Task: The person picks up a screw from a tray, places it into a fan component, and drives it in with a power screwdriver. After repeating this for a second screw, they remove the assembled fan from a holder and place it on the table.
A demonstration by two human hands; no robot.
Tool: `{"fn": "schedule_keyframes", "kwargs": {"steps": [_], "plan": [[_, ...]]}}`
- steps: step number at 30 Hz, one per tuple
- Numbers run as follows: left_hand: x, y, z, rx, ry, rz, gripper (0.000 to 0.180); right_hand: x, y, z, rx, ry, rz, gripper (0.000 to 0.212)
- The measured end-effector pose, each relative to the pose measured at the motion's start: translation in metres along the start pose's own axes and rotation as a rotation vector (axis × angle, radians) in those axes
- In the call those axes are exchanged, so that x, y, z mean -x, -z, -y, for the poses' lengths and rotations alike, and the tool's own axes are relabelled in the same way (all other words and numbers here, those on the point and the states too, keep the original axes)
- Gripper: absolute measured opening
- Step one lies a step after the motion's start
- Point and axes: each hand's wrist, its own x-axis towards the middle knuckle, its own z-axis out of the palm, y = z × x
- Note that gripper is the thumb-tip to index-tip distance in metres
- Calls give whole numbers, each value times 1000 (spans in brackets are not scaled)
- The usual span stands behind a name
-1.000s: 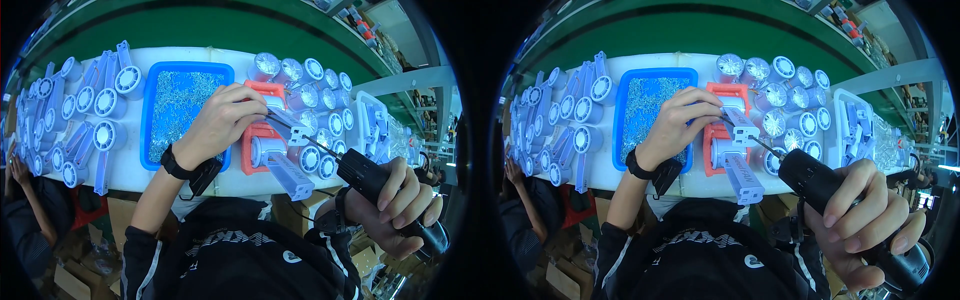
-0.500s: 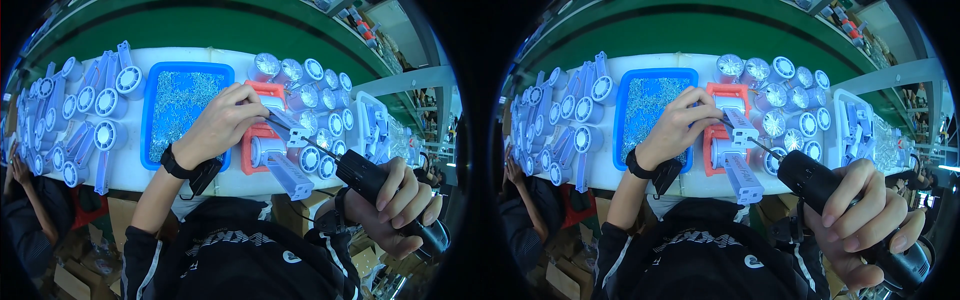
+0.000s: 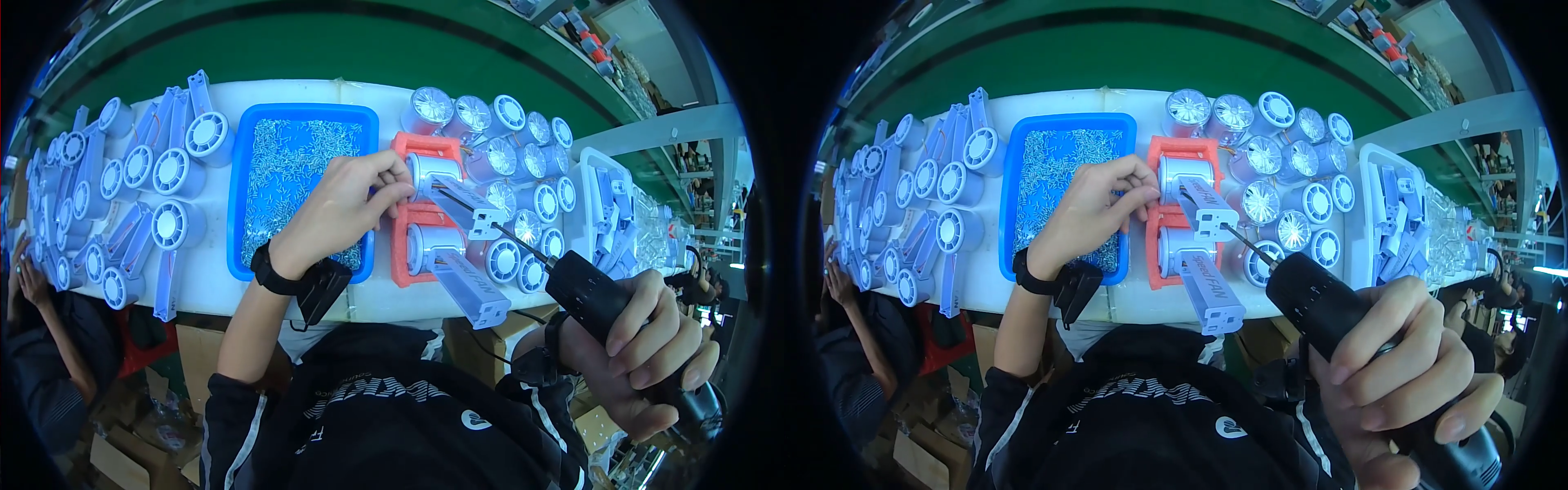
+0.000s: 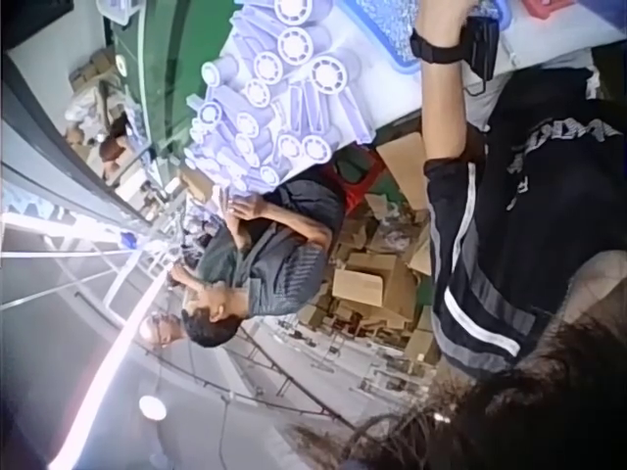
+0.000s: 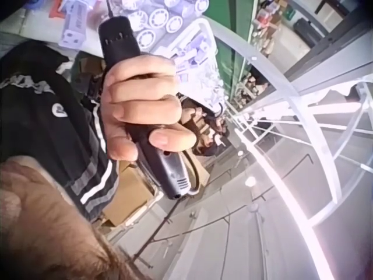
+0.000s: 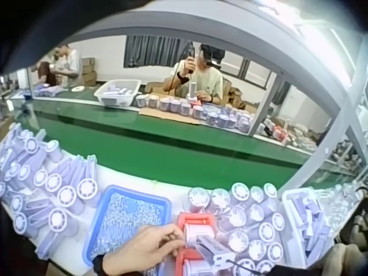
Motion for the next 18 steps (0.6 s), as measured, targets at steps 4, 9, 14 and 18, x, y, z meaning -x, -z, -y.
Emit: {"fn": "schedule_keyframes", "kwargs": {"steps": [4, 9, 14, 18], "plan": [[1, -2, 6, 82, -24, -64, 5, 2, -10, -11, 68, 46, 23, 36], [1, -1, 4, -13, -216, -123, 6, 0, -1, -17, 83, 43, 149, 38], [-2, -1, 2, -227, -324, -129, 9, 1, -2, -18, 101, 33, 178, 38], [-4, -6, 12, -378, -447, -184, 11, 1, -4, -18, 96, 25, 186, 37]]}}
